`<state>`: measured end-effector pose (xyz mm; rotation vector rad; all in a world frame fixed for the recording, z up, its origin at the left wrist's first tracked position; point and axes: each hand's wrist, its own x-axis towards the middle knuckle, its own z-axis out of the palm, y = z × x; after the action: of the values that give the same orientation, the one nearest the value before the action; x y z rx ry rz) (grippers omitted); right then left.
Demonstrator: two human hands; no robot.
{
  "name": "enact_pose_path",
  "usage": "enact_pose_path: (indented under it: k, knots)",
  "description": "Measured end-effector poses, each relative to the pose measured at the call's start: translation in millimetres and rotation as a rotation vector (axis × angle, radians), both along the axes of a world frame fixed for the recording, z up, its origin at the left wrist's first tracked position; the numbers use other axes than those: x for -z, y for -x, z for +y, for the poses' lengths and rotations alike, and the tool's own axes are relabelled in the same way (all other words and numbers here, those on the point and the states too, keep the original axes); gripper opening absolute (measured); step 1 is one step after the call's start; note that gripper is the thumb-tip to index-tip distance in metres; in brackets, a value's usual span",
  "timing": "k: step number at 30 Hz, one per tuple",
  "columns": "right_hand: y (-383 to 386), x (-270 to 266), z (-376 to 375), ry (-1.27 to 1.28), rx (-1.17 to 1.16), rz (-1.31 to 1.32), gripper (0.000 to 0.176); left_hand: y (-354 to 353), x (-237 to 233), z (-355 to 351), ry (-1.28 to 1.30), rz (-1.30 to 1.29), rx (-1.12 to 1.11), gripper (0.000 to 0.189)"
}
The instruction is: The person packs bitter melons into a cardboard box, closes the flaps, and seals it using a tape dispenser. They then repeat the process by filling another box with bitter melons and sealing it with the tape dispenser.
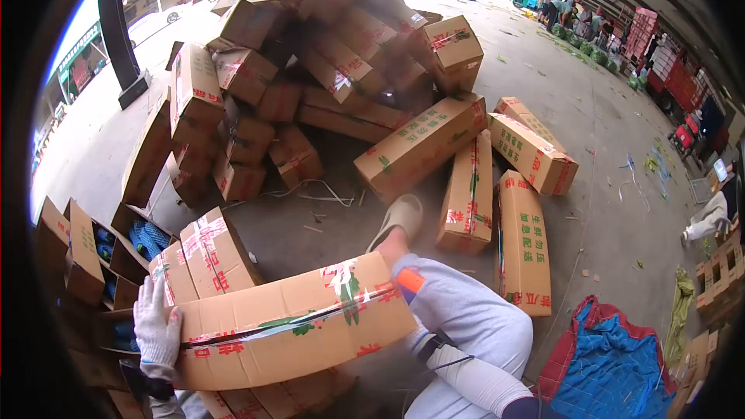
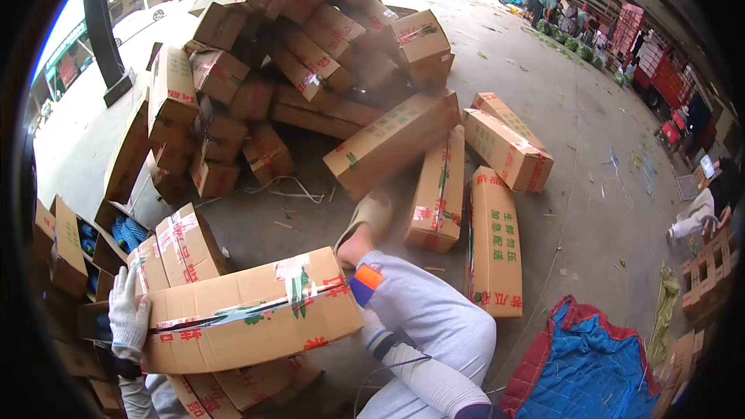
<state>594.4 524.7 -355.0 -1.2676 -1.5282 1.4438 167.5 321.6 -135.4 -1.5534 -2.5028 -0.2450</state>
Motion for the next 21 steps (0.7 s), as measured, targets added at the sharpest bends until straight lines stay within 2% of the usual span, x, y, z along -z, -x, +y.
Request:
enact_pose_path:
  k: [1, 2, 3, 4, 5, 6, 7, 8, 9, 10, 11, 12, 14, 17, 19, 20, 21]
  knots:
    - [29, -2, 43, 0.068, -0.025, 0.055, 0.04, 57, 38, -55, -0.12, -0.443, -0.043, 0.061]
    - [54, -8, 80, 0.089, -0.052, 0.085, 0.039, 110, 73, -109, -0.392, -0.989, -0.107, 0.058]
    - [69, -16, 99, 0.097, -0.079, 0.108, 0.039, 165, 110, -164, -0.653, -1.353, -0.222, 0.056]
    - [76, -24, 108, 0.091, -0.107, 0.126, 0.039, 80, 66, -151, -0.624, -1.931, -0.132, 0.059]
    - [80, -33, 106, 0.075, -0.141, 0.138, 0.038, 71, 79, -153, -0.641, -1.811, -0.163, 0.053]
    - [80, -42, 98, 0.056, -0.18, 0.149, 0.038, 63, 83, -159, -0.668, -1.821, -0.206, 0.054]
    - [78, -51, 87, 0.039, -0.216, 0.163, 0.038, 52, 79, -153, -0.633, -1.854, -0.139, 0.054]
    - [73, -65, 74, 0.019, -0.244, 0.176, 0.037, 12, 55, -127, -0.602, -1.871, -0.016, 0.057]
    - [65, -78, 61, 0.001, -0.267, 0.187, 0.037, -9, 69, -106, -0.644, -1.948, 0.078, 0.057]
    - [58, -93, 50, -0.018, -0.289, 0.197, 0.037, -43, 81, -78, -0.688, -2.01, 0.003, 0.055]
    - [51, -111, 46, -0.049, -0.31, 0.192, 0.036, -80, 100, -39, -0.651, -2.132, 0.105, 0.052]
    - [42, -127, 40, -0.073, -0.319, 0.192, 0.036, -115, 104, 1, -0.367, -1.932, 0.149, 0.051]
    - [40, -148, 24, -0.081, -0.325, 0.225, 0.035, -195, 101, 89, -0.305, -1.863, 0.246, 0.055]
    - [62, -149, -15, -0.111, -0.305, 0.26, 0.034, -256, 53, 183, -0.569, -1.668, 0.499, 0.063]
    - [62, -141, -49, -0.11, -0.285, 0.235, 0.034, -280, 7, 201, -0.739, -1.548, 0.677, 0.068]
    - [60, -141, -64, -0.099, -0.284, 0.215, 0.034, -293, -14, 194, -0.774, -1.606, 0.728, 0.053]
    - [60, -140, -77, -0.094, -0.289, 0.202, 0.033, -275, -18, 174, -0.783, -1.549, 0.809, 0.04]
